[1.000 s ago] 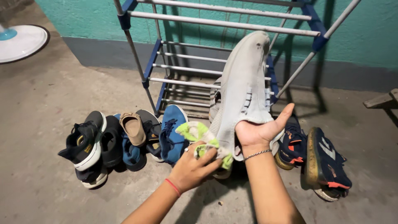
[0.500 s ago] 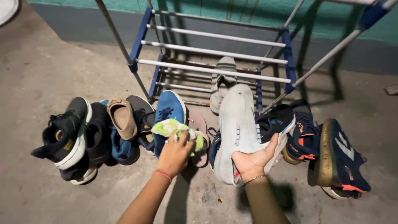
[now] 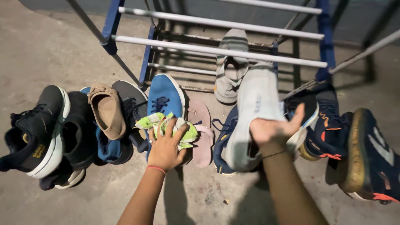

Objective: The person removes several pairs of shoes from a metal shoe rack and places them on the floor. They then use a green cloth to wipe the exterior of a white sneaker, focusing on the upper and sides, before placing it back on the rack. The person repeats this wiping action on the same shoe multiple times.

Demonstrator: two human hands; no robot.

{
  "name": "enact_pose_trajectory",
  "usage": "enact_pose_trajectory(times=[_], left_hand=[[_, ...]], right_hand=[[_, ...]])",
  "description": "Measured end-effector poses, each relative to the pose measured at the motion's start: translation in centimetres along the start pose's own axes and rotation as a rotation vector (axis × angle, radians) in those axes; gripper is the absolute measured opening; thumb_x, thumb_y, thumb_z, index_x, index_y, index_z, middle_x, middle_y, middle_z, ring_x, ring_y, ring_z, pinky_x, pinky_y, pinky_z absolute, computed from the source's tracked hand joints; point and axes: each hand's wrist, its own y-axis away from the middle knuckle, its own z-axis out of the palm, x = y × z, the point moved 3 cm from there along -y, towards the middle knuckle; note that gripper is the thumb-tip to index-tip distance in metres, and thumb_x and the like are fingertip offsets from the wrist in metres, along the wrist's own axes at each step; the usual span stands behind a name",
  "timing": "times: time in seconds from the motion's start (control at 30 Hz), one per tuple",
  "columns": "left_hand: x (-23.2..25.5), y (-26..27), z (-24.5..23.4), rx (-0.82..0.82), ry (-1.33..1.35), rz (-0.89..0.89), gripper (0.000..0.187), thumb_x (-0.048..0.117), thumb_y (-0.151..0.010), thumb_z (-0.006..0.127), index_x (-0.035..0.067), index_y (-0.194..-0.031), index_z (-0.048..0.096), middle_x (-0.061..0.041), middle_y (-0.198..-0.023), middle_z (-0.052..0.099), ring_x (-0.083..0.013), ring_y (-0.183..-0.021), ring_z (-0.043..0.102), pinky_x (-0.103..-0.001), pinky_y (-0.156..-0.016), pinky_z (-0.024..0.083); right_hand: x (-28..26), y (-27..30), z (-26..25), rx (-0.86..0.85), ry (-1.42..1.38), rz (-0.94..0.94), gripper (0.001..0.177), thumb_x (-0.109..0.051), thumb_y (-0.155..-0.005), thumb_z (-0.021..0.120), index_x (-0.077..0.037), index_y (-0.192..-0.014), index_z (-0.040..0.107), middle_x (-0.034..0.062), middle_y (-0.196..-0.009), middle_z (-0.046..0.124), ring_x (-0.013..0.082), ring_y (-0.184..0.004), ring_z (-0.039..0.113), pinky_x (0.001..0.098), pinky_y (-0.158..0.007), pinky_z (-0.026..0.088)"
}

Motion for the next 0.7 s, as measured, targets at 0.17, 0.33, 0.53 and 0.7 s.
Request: enact_pose_trajectory(times=[0.17,0.33,0.53,0.7], left_hand=[[-0.6,-0.2,1.5,0.034,0.062,0.011,0.077,0.036,-0.066,0.076,0.034,-0.140,0.052,-0.011,-0.152,0.038,-0.0439,-0.143,0.027,-0.068,-0.112,0.019],[-1.0,-0.5,2.4,0.008,0.074,0.008,0.078,0.035,-0.066,0.075,0.034,-0.140,0.051,-0.010,-0.152,0.036,-0.0435,-0.143,0.027,-0.068,-0.112,0.018],[-1.5,-0.8,3.5,-0.018,0.095,0.008,0.078,0.034,-0.066,0.075,0.034,-0.141,0.051,-0.010,-0.154,0.035,-0.0431,-0.142,0.027,-0.068,-0.111,0.018],[-2.0,-0.8,4.4,-0.013,0.112,0.015,0.075,0.034,-0.067,0.074,0.033,-0.139,0.051,-0.011,-0.154,0.035,-0.0433,-0.144,0.025,-0.066,-0.112,0.017]], right_hand=[[-2.5,-5.5,0.1,0.021,-0.072,-0.047,0.079,-0.051,-0.093,0.050,0.003,-0.149,0.053,0.0212,-0.153,0.057,0.0392,-0.144,0.053,0.0551,-0.127,0.033],[-3.2,-10.6,-0.3,0.057,-0.079,-0.033,0.077,-0.051,-0.094,0.036,0.005,-0.142,0.057,0.0231,-0.143,0.062,0.0401,-0.135,0.058,0.0549,-0.118,0.042],[-3.5,-17.3,-1.6,0.030,0.036,0.009,0.070,-0.047,-0.094,0.033,0.002,-0.135,0.061,0.0210,-0.135,0.066,0.0380,-0.126,0.063,0.0549,-0.110,0.052],[-4.4,-23.1,-4.7,0.054,0.317,0.077,0.076,-0.055,-0.094,0.035,-0.004,-0.148,0.050,0.0157,-0.149,0.054,0.0374,-0.137,0.049,0.0588,-0.116,0.036]])
